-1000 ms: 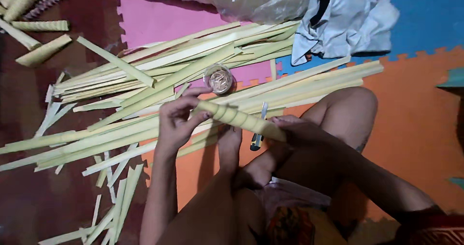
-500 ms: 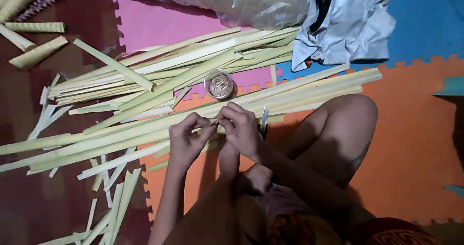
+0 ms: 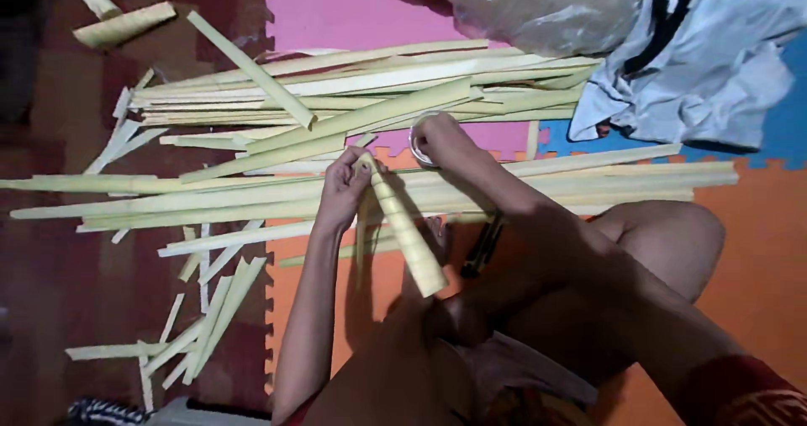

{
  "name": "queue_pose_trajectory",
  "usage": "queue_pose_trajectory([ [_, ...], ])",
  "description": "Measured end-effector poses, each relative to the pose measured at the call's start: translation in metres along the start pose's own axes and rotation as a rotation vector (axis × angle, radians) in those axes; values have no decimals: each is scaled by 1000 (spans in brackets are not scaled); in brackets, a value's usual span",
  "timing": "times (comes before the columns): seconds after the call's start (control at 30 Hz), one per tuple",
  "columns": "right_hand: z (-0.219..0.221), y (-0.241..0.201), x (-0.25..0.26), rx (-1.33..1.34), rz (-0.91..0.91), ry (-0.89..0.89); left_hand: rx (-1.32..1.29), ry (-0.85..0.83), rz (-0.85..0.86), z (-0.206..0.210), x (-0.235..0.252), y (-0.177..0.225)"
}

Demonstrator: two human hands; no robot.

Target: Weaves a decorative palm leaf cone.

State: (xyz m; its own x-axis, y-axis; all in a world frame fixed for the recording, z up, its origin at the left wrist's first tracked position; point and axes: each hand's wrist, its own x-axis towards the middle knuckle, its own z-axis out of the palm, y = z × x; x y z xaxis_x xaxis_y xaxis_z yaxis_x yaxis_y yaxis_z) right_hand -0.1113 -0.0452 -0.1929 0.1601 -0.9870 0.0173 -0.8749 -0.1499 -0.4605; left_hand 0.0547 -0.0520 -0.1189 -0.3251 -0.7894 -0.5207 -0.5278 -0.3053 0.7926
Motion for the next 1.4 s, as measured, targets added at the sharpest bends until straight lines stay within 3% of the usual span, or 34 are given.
queue_pose_trajectory([
  [0.1,47,28,38,108,230,-332,43,-13,13,-4,2,12],
  [0.2,48,25,39,84,264,-352,58,-35,41,-10,3,11],
  [0.33,33,23,28,219,246,-203,31,-37,92,-15,5,2],
  [0.47,-7,-5,1,328,321,-33,-33,-48,181,-13,8,-11],
  [0.6,-22,-20,-34,591,141,311,-156,-44,466,-6,-10,-14],
  [0.7,-43,-47,-66,951,-3,485,-242,-175,672,-2,-18,-18],
  [0.77,-51,-56,-75,1050,-53,590,-291,-265,738,-3,-16,-18],
  [0.93,-56,-64,-86,960,-93,766,-282,-318,846,4,-20,-5],
  [1.4,-70,-73,-107,727,-89,910,-351,-335,922,20,-35,14],
])
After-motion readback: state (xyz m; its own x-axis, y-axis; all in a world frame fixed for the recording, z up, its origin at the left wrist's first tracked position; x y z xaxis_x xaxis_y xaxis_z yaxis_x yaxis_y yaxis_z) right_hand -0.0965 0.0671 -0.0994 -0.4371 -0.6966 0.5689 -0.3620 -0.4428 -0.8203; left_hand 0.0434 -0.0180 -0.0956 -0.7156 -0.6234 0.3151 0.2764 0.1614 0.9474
